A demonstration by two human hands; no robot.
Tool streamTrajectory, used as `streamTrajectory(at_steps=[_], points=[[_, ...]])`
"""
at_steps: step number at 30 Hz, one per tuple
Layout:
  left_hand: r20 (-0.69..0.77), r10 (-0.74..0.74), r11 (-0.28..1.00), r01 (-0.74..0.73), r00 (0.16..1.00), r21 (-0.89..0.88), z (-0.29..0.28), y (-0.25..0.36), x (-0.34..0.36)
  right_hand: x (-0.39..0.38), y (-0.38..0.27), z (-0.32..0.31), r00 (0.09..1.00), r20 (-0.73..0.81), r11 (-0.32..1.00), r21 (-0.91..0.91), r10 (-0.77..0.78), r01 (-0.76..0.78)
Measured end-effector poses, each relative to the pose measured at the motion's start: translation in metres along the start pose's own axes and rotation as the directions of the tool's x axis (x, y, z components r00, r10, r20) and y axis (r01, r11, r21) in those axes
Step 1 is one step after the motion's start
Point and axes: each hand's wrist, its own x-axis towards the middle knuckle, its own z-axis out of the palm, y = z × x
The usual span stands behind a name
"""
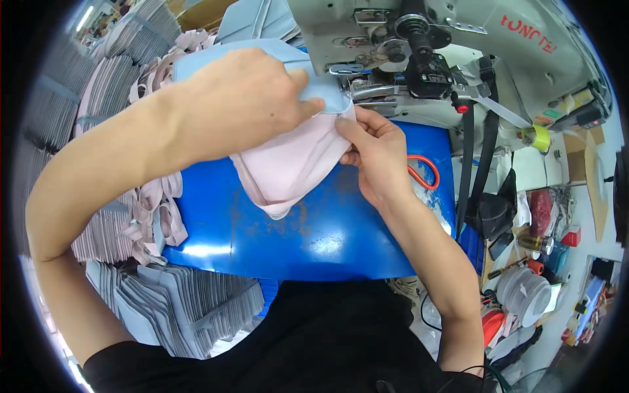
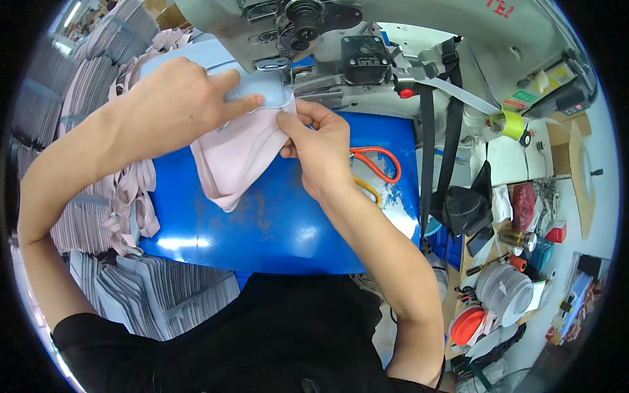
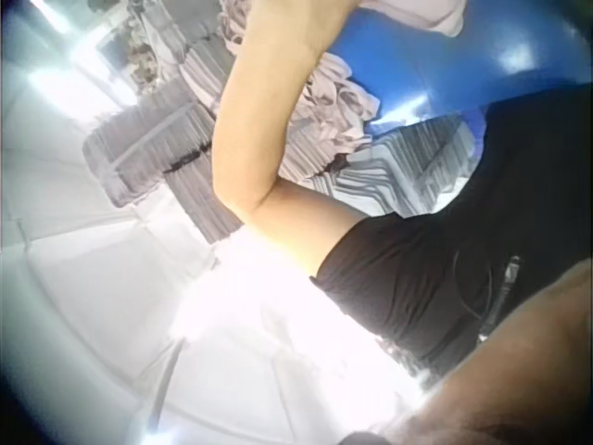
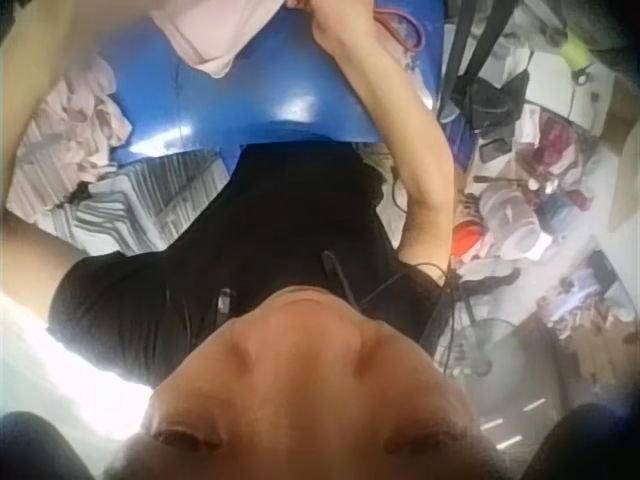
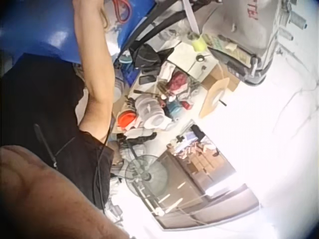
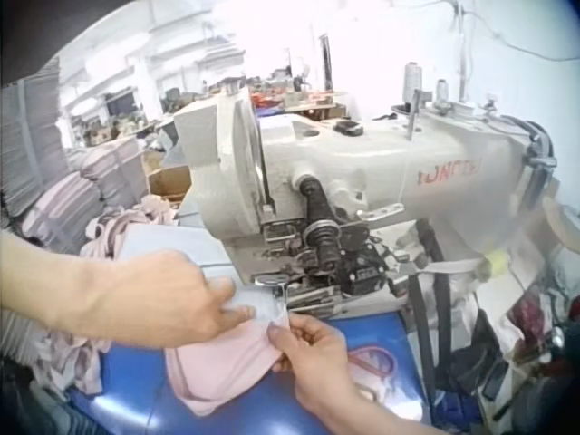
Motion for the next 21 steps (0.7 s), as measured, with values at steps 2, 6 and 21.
streamTrajectory(at_steps=[2, 6, 21], points=[[0.018, -0.049, 0.999, 0.050, 0.999, -0.023, -0.002, 0.010, 0.003, 0.004, 0.007, -0.004, 1.000, 0.001, 0.999, 0.032, -0.006, 0.006], [0.009, -0.131, 0.980, 0.131, 0.991, -0.149, -0.008, 0.031, 0.008, 0.005, 0.011, -0.003, 0.999, -0.004, 0.997, 0.067, -0.044, 0.044], [-0.027, -0.487, 0.771, 0.416, 0.873, -0.482, 0.014, 0.088, 0.048, -0.010, 0.030, -0.022, 0.967, 0.094, 0.967, -0.082, -0.235, 0.243]])
